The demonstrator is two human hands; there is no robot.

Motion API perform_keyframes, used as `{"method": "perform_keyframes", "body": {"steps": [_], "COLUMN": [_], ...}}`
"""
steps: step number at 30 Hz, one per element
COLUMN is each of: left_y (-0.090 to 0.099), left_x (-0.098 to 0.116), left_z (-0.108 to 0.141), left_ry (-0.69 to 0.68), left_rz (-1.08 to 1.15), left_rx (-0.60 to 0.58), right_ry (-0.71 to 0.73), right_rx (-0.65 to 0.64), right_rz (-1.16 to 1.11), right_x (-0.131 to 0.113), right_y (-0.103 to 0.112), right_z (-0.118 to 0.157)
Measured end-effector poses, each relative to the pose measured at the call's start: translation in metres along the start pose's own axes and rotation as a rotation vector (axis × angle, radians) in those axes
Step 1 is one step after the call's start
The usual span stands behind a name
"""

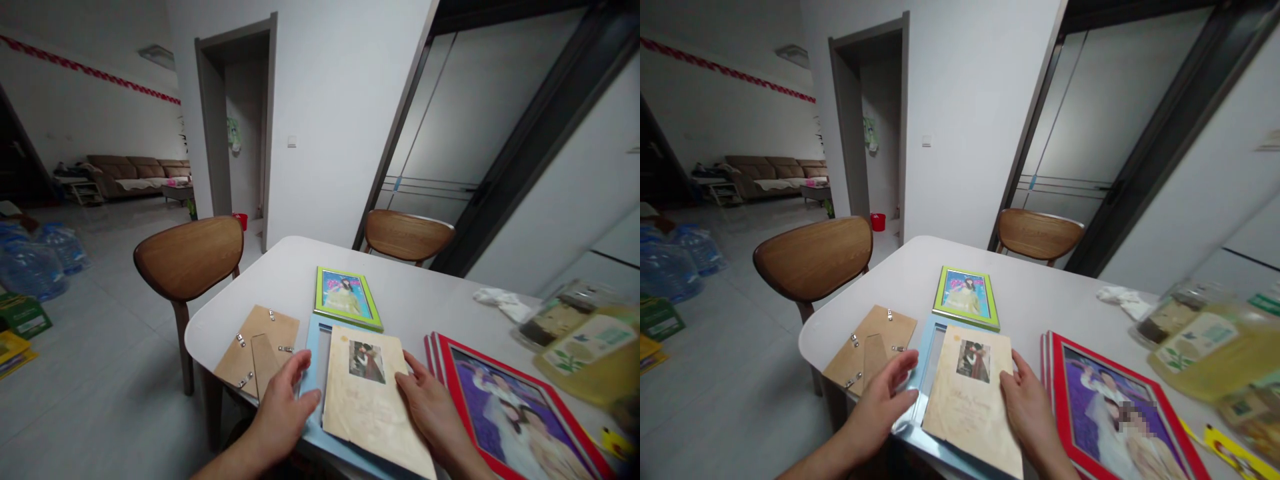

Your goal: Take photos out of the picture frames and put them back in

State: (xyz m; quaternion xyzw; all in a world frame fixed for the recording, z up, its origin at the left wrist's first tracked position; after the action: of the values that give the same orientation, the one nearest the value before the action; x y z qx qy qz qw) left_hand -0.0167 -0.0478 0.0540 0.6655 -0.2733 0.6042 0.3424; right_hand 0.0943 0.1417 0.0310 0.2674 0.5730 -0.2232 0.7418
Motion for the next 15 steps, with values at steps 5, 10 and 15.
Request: {"method": "perform_keyframes", "body": {"steps": [5,10,15], "left_y": [-0.038,-0.053,-0.058], "left_x": [0.008,0.005,0.002], "left_z": [0.016,0.023,0.021], "left_ry": [-0.067,-0.076,-0.113], "left_rz": [-0.569,-0.756,-0.838], "left_rx": [-0.287,-0.456,-0.498], "right_ry": [0.045,0.14,0.247], "right_rx": [-0.003,0.109,0.193], "right_rz": [0.275,0.584,1.068], "right_x": [0.002,-0.02,-0.034], "right_y": [-0.005,-0.013,-0.024], "right_z": [-0.009,-0.011,-0.005]}}
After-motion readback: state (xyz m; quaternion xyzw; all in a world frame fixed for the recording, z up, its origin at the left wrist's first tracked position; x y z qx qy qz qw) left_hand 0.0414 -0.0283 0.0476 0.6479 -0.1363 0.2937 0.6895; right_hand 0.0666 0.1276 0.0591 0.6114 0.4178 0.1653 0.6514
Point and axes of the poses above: each hand's wrist, its own z-axis away from the middle knuckle, its own y-axis out of the back of the hand, x = y × z, the point moved 10 cm from there along -z, towards the middle knuckle, and after that the axes turned 7 degrees about -x, right-handed, at the moved point
